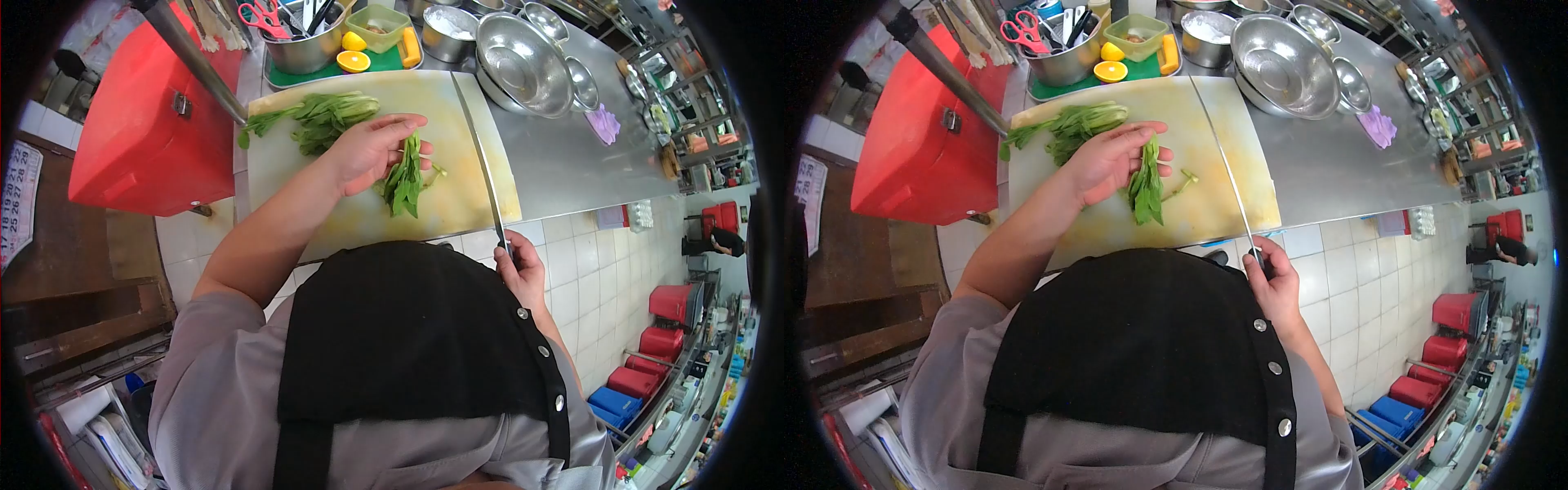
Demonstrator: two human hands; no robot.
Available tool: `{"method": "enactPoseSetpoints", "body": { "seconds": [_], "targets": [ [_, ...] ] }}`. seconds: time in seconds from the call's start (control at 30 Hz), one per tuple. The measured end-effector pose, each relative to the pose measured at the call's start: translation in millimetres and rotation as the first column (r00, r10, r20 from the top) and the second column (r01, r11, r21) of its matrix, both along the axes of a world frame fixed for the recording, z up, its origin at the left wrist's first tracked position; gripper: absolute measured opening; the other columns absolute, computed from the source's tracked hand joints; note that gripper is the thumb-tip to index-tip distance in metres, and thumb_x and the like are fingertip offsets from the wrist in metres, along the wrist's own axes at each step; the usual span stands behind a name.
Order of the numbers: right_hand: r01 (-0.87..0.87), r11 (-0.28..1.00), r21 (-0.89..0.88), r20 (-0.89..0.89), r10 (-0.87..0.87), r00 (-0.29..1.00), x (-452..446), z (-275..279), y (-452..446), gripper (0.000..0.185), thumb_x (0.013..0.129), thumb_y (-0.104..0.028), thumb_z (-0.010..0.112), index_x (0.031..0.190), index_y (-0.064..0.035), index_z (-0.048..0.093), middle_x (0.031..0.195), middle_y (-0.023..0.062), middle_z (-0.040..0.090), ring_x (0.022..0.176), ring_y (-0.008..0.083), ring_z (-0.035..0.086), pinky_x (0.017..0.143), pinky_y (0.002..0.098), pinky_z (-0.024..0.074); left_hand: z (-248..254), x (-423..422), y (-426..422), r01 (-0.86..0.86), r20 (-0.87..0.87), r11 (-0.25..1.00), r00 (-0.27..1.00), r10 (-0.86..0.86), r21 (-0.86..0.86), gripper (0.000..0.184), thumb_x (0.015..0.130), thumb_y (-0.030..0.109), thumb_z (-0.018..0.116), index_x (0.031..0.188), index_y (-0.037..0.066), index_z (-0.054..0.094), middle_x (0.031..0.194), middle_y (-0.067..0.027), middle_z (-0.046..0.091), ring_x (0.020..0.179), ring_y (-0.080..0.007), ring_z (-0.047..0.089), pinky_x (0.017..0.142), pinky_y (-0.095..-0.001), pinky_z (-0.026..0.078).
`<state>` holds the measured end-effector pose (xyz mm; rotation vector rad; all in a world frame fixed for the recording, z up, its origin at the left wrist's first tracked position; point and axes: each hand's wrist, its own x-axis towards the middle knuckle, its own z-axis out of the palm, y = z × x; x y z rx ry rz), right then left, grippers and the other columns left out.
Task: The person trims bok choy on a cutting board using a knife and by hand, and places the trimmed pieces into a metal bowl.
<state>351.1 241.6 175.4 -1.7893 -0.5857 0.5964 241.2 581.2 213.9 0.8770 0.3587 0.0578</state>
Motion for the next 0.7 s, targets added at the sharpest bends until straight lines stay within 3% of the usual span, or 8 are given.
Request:
{"method": "enactPoseSetpoints", "body": {
  "seconds": [0.4, 0.6, 0.7],
  "targets": [
    [-0.005, 0.998, -0.060, 0.027, 0.007, 1.000, 2.1, -5.4, -3.0, 0.031, 0.097, -0.004, 0.069, 0.127, -0.0039, 0.063, 0.082, -0.0076, 0.052, 0.072, 0.0025, 0.044, 0.064, 0.0183, 0.0386, 1.4, -3.2, 0.4, 0.063, 0.041, 0.996, 0.997, -0.061, -0.062, 0.042, 0.107, 0.026, 0.049, 0.145, 0.008, 0.048, 0.129, -0.0212, 0.063, 0.113, -0.0333, 0.066, 0.095, -0.0445, 0.054],
    [-0.009, 0.998, -0.064, 0.019, 0.010, 1.000, 0.7, -2.4, -2.7, 0.030, 0.097, -0.005, 0.069, 0.127, -0.0039, 0.063, 0.082, -0.0074, 0.052, 0.071, 0.0025, 0.044, 0.063, 0.0185, 0.0385, 0.6, -4.3, -3.0, 0.059, 0.033, 0.998, 0.998, -0.059, 0.026, 0.045, 0.107, 0.028, 0.046, 0.146, 0.004, 0.049, 0.108, -0.0101, 0.063, 0.097, -0.0225, 0.063, 0.089, -0.0385, 0.053],
    [-0.010, 0.999, -0.053, 0.042, 0.012, 0.999, 1.5, -6.3, -4.3, 0.030, 0.097, -0.005, 0.069, 0.127, -0.0038, 0.063, 0.081, -0.0075, 0.052, 0.070, 0.0026, 0.044, 0.062, 0.0185, 0.0380, 3.7, -6.4, -3.3, 0.058, 0.062, 0.997, 0.997, -0.055, -0.050, 0.049, 0.103, 0.022, 0.046, 0.146, 0.000, 0.048, 0.099, -0.0040, 0.055, 0.093, -0.0172, 0.055, 0.089, -0.0338, 0.048]
  ]
}}
